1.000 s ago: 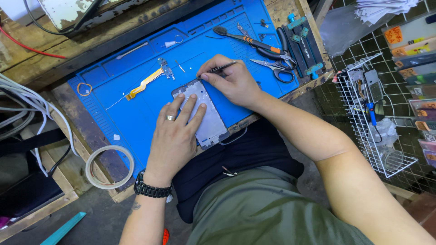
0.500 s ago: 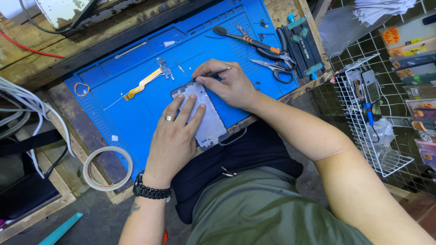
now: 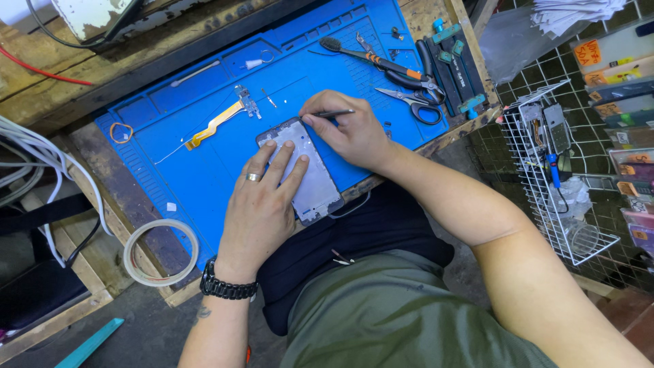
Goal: The person uses a precision screwdriver to remove screws from a smartphone back cover and places them on a blue mat. They then use tweezers to handle small components and a heat gun to warm the device.
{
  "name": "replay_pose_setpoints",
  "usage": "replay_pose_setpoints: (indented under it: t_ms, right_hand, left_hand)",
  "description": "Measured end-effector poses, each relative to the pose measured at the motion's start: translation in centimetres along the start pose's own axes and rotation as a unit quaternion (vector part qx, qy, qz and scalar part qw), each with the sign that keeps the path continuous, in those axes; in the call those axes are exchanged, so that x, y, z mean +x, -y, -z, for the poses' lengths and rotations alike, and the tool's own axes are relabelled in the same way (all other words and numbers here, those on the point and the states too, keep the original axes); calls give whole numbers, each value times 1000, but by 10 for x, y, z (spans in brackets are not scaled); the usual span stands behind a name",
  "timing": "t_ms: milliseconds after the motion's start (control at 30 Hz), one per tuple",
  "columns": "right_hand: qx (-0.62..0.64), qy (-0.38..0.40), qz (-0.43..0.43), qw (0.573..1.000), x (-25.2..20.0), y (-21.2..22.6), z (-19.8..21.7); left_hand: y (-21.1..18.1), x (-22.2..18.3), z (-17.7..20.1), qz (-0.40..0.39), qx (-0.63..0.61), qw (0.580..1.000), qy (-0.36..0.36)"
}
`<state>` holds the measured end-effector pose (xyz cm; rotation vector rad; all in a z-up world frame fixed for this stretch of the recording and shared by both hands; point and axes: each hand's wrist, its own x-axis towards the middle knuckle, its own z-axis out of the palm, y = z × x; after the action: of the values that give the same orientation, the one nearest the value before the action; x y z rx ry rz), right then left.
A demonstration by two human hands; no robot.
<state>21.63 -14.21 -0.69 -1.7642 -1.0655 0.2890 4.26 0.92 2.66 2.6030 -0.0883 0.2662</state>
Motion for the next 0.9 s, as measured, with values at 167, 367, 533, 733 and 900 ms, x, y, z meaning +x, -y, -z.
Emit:
replay_pose_setpoints:
  t_ms: [167,367,533,733,900]
  right_hand:
    - [-14,-7,-3,1000,-7,3,-2]
    - [-22,-15,-13,1000,-17,10,-2]
    - [-19,-18,-31,999,-27,16,-1]
    - [-12,-17,-55,998,-44,23,1]
    - [36,-10,-67,997,-62,30,4]
  left_hand:
    - [-1,0,0,3,1,1000,-4]
    - [-1,-1,0,4,5,1000,-7]
    - [-1,-1,1,4,3,1000,-5]
    - [-2,-2,0,2,6,1000,-8]
    - [-2,-2,0,0,6,1000,-13]
